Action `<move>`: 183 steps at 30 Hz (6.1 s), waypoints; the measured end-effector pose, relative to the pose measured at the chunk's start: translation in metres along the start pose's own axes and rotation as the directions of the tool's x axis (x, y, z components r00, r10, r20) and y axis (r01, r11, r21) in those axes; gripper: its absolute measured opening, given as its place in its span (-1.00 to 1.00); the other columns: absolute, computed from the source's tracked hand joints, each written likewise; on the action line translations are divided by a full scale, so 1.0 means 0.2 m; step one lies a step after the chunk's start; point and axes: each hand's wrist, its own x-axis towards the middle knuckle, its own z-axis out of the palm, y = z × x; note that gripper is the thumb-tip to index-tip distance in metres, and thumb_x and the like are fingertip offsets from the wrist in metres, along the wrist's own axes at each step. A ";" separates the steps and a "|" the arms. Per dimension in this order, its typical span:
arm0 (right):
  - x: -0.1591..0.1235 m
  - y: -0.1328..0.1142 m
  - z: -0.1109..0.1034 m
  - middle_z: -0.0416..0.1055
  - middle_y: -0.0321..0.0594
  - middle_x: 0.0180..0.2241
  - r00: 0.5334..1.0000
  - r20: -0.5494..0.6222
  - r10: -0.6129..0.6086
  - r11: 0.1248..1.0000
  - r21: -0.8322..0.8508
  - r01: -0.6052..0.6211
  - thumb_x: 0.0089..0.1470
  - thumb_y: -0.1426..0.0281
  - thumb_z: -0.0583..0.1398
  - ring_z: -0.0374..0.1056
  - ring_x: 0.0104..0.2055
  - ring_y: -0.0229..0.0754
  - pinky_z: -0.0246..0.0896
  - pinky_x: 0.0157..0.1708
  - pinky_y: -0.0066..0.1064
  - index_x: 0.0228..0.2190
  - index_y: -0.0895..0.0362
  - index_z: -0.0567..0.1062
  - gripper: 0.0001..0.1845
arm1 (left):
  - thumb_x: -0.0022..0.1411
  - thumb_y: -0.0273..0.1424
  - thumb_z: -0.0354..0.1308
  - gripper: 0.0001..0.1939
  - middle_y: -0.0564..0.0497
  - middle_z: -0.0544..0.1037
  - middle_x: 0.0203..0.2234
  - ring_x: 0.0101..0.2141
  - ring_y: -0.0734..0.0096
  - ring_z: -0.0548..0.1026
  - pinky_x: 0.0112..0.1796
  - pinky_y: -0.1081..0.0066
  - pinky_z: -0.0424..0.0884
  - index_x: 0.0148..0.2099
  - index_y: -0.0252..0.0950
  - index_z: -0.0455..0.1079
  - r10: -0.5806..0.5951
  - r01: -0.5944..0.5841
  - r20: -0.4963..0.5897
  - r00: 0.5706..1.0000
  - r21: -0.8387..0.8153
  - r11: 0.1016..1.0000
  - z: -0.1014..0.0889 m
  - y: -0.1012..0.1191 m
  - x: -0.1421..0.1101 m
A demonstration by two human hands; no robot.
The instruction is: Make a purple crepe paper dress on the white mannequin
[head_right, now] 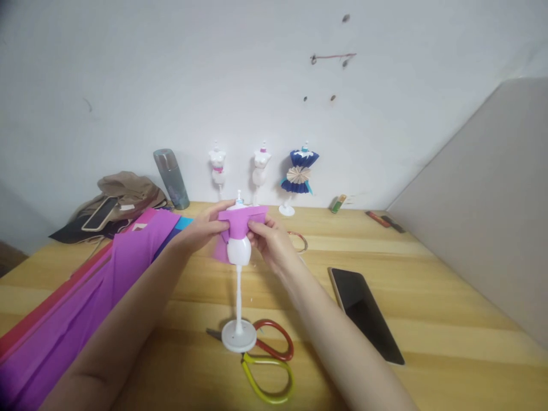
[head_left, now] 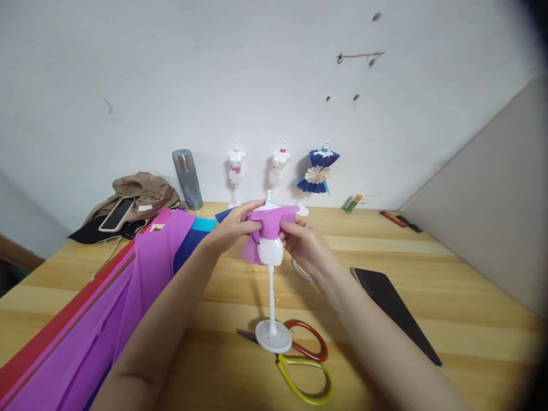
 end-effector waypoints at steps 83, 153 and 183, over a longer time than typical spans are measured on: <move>-0.02 0.06 0.02 0.63 -0.25 -0.33 0.991 0.135 0.026 0.999 0.027 -0.030 -0.32 0.31 0.52 0.52 -0.28 -0.10 0.43 -0.17 -0.24 -0.25 0.06 0.62 -0.52 | -0.07 -0.29 0.48 -0.30 -0.16 0.58 -0.04 -0.01 0.15 0.51 -0.05 0.33 0.39 0.14 -0.35 0.45 0.074 -0.074 0.001 0.997 -0.004 0.997 -0.04 0.01 0.00; -0.02 0.14 0.03 0.60 -0.21 -0.31 0.974 0.094 -0.208 0.958 -0.181 0.222 -0.05 0.11 0.36 0.49 -0.26 -0.04 0.35 -0.30 -0.28 -0.30 0.08 0.56 -0.65 | -0.10 -0.49 0.33 -0.19 0.10 0.47 -0.47 -0.46 0.54 0.39 -0.39 0.48 0.29 0.26 -0.42 0.30 -0.008 0.015 -0.122 0.992 0.056 0.998 0.06 0.12 -0.03; -0.02 0.12 0.03 0.59 -0.13 -0.15 0.952 0.158 -0.263 0.889 -0.343 0.303 -0.08 0.11 0.40 0.48 -0.09 0.05 0.35 -0.04 -0.14 -0.16 0.12 0.57 -0.51 | -0.07 -0.47 0.29 -0.23 -0.06 0.58 -0.25 -0.31 0.45 0.50 -0.30 0.51 0.38 0.24 -0.48 0.31 0.045 -0.010 -0.154 0.987 0.216 0.976 0.06 0.14 -0.04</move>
